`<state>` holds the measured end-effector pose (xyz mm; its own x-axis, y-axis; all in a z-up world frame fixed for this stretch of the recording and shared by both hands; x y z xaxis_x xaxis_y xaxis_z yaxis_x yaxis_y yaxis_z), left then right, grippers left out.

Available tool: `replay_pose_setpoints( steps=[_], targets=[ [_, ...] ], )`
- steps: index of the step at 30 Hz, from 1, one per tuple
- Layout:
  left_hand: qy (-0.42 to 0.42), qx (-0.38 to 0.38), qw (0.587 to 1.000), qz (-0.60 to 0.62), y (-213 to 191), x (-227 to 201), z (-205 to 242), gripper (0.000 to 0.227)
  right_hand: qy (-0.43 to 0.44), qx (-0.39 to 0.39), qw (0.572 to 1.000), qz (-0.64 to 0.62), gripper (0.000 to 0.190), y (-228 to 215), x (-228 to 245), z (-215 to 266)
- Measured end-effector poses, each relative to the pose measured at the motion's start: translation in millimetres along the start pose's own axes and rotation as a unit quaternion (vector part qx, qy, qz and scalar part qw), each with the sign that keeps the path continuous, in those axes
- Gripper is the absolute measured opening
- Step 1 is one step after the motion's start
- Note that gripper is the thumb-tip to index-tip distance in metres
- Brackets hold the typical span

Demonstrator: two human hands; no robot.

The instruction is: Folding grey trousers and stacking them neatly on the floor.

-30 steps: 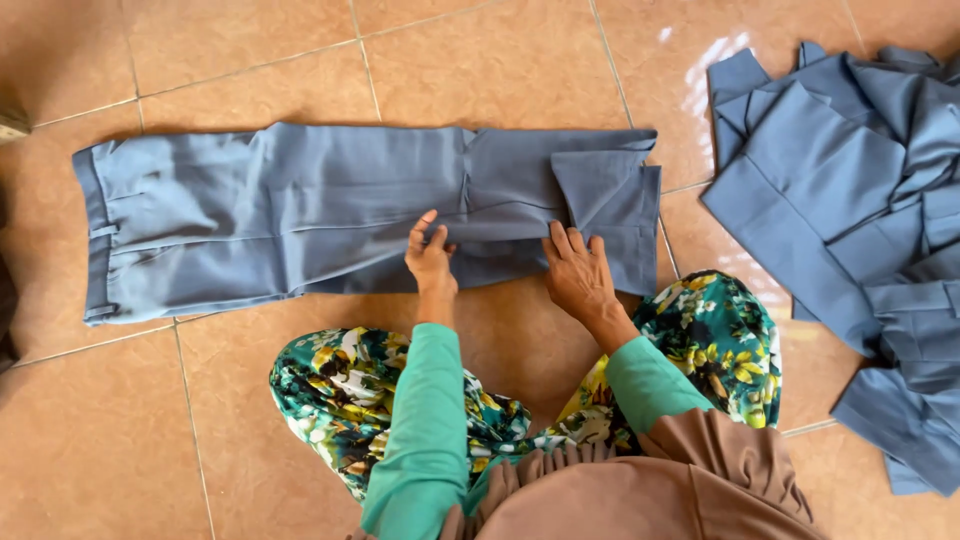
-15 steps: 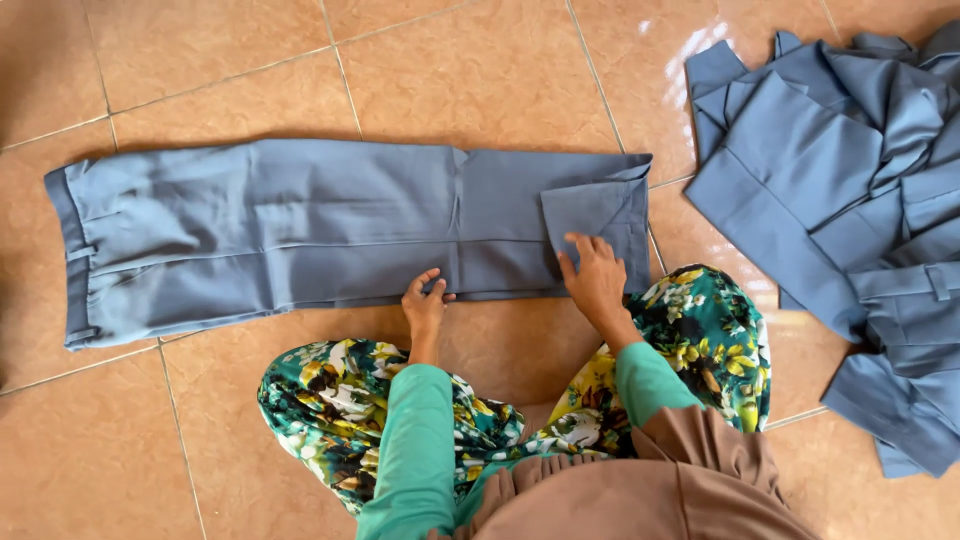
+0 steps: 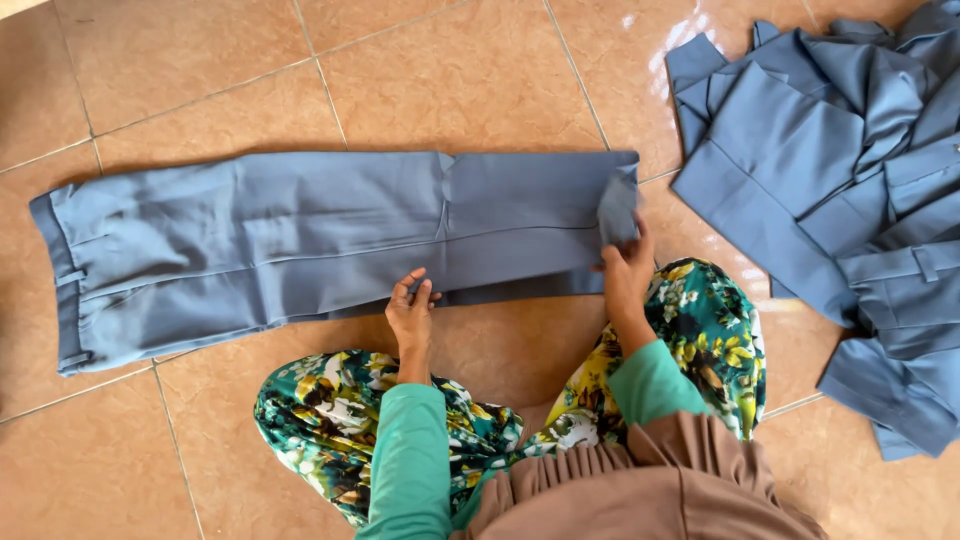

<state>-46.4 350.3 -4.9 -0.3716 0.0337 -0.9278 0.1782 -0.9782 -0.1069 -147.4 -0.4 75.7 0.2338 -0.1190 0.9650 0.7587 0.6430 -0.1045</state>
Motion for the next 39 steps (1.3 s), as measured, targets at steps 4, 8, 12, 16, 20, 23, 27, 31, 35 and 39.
replay_pose_setpoints(
  steps=[4, 8, 12, 16, 20, 23, 27, 31, 35, 39],
  targets=[
    [0.01, -0.004, 0.999, -0.046, -8, 46, -13, 0.024, 0.176, -0.081, 0.976, -0.097, 0.056, -31, -129, -20],
    [-0.003, -0.007, 0.998, -0.059, -12, 66, -22, 0.026, 0.214, -0.137, 0.932, -0.26, 0.086, -33, -141, -35],
    [-0.011, -0.008, 0.998, -0.065, -12, 61, -20, 0.026, 0.105, -0.174, 0.972, -0.118, 0.055, -43, -127, -29],
    [-0.015, -0.007, 0.997, -0.08, -13, 57, -15, 0.025, 0.003, -0.086, 0.983, 0.161, 0.066, -36, -16, 12],
    [-0.041, 0.008, 0.989, -0.141, -11, 27, 0, 0.021, -0.069, -0.002, 0.909, 0.412, 0.06, -22, -18, 4],
    [0.052, 0.008, 0.954, -0.294, -6, 48, -14, 0.014, -0.177, -0.011, 0.838, 0.515, 0.056, -5, -16, 4],
    [0.27, 0.013, 0.861, -0.43, 61, 25, -10, 0.016, -0.283, 0.014, 0.814, 0.507, 0.048, 34, -13, -12],
    [0.412, 0.064, 0.799, -0.434, 136, 0, -9, 0.029, -0.286, 0.044, 0.807, 0.515, 0.053, 64, -24, -42],
    [0.458, 0.127, 0.723, -0.502, 170, -7, -22, 0.051, -0.19, 0.094, 0.789, 0.577, 0.062, 55, -64, -78],
    [0.403, 0.107, 0.692, -0.59, 159, -13, -63, 0.054, -0.187, 0.072, 0.786, 0.585, 0.064, 43, -77, -91]
  ],
)
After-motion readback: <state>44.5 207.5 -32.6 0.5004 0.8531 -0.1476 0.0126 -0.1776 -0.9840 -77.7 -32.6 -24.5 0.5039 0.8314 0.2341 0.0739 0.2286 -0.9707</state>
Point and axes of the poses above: each hand's wrist, its own z-axis away from the middle knuckle, its own y-axis out of the palm, x = y × z, the point moved 5 cm from there along -z, towards the middle knuckle
